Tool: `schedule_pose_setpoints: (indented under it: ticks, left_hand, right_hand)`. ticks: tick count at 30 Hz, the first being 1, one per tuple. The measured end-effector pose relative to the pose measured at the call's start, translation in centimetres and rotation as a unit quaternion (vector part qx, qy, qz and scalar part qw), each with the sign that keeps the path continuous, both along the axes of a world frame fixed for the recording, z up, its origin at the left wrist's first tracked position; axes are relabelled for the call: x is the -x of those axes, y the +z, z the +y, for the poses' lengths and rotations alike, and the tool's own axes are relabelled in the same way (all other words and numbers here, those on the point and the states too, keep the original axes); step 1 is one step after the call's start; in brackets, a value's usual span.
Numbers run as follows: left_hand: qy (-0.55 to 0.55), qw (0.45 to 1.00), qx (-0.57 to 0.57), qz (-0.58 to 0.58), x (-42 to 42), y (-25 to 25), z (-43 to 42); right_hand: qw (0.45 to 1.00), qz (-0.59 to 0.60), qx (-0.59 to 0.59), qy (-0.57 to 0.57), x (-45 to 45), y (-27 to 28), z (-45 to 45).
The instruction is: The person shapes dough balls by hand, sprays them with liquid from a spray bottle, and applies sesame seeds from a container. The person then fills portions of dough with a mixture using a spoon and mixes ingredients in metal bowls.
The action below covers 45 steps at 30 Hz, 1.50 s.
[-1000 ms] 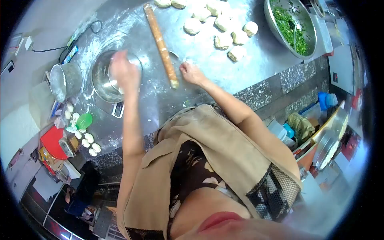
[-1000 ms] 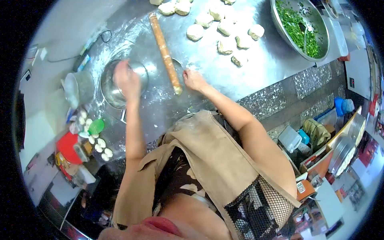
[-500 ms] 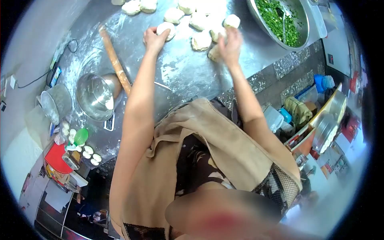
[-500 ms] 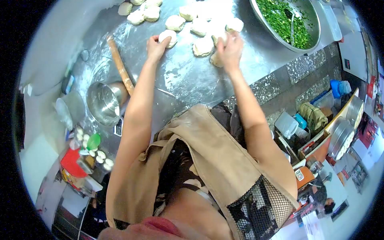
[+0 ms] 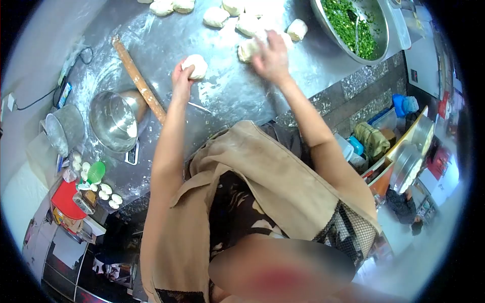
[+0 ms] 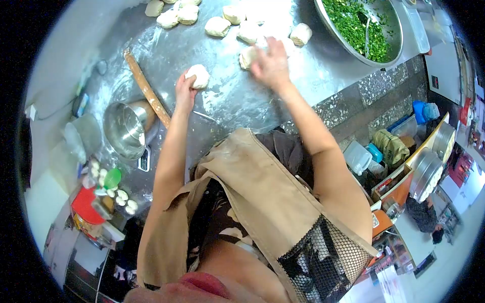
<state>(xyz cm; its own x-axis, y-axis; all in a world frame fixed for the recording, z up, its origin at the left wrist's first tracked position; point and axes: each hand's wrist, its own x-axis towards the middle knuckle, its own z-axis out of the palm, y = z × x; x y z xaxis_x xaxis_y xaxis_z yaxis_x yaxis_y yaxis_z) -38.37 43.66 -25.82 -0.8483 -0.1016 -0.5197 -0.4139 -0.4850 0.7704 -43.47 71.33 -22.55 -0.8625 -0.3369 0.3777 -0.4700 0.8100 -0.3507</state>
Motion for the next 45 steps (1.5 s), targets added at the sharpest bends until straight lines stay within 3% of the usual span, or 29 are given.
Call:
schedule_pose_setpoints:
  ticks: [2,6,9,12,14,16,18,21,23,24,28,30,32,34,36,37,40,41,43,45]
  left_hand:
    - [0.003,1.000,-0.012,0.004,-0.8,-0.6,-0.2]
    - [0.002,1.000,-0.018,0.005,-1.4,-0.7,-0.4]
    - [0.015,1.000,-0.021,-0.005,-1.3,-0.4,-0.4]
    - [0.017,0.999,-0.024,-0.011,-1.1,-0.2,-0.3]
    - [0.017,1.000,-0.022,-0.015,-1.4,-0.2,-0.5]
    - [0.022,0.999,-0.034,-0.006,-1.2,-0.6,-0.5]
    - [0.035,0.999,-0.029,-0.013,-1.1,-1.1,-0.7]
    - [0.015,0.998,-0.050,-0.021,-1.0,-0.9,-0.9]
    - [0.014,0.998,-0.052,-0.020,-1.0,-0.7,-0.9]
    - [0.015,0.998,-0.053,-0.018,-1.1,-0.6,-1.0]
    - [0.012,0.999,-0.038,-0.028,-1.3,-0.3,-1.0]
    - [0.014,0.998,-0.046,-0.034,-1.3,0.0,-1.1]
    - [0.003,0.998,-0.063,-0.030,-1.2,-0.5,-1.4]
    - [0.012,0.997,-0.068,-0.030,-1.1,-0.7,-1.5]
    - [0.020,0.995,-0.086,-0.040,-1.1,-0.9,-1.5]
    - [0.016,0.995,-0.091,-0.038,-1.1,-0.8,-1.6]
    - [0.022,0.991,-0.125,-0.035,-1.1,-0.6,-1.8]
    - [0.024,0.991,-0.125,-0.037,-1.2,-0.5,-1.8]
    - [0.025,0.993,-0.114,-0.036,-1.2,-0.4,-1.7]
    - [0.018,0.994,-0.109,-0.027,-0.9,-0.3,-1.9]
  right_hand:
    - [0.996,-0.006,-0.071,0.061,-1.7,0.1,-1.7]
    - [0.993,-0.024,-0.098,0.060,-0.9,-0.8,-1.5]
    - [0.998,-0.003,0.066,0.003,2.8,1.7,-3.1]
    - [0.996,0.038,0.067,-0.042,8.4,0.0,-4.0]
    - [0.999,-0.006,0.016,-0.031,9.4,-2.7,-3.8]
    - [0.995,-0.035,-0.015,-0.094,10.0,-2.4,-4.9]
    - [0.991,0.042,0.112,-0.067,10.4,-1.9,-7.3]
    - [0.994,0.067,0.075,-0.043,10.2,-1.0,-9.9]
    - [0.995,0.038,-0.091,-0.032,10.7,-1.8,-10.2]
    - [0.994,0.043,-0.090,-0.032,11.5,-2.0,-10.3]
    - [0.988,0.103,0.102,-0.054,18.5,-1.1,-10.4]
    - [0.992,0.101,0.024,-0.066,22.0,-1.4,-9.8]
    - [0.988,-0.021,-0.133,-0.069,24.1,-3.4,-8.1]
    - [0.991,-0.010,-0.115,-0.060,24.3,-3.5,-8.7]
    - [0.986,-0.032,-0.084,-0.142,24.1,-3.2,-10.4]
    - [0.991,0.007,-0.046,-0.122,23.6,-2.7,-11.9]
    - [0.990,0.069,0.080,0.094,21.5,-1.8,-16.4]
    - [0.990,0.066,0.080,0.095,20.9,-2.5,-17.5]
    - [0.997,0.045,-0.049,0.040,20.0,-3.7,-19.2]
    - [0.997,0.064,0.004,0.031,21.4,-3.8,-20.9]
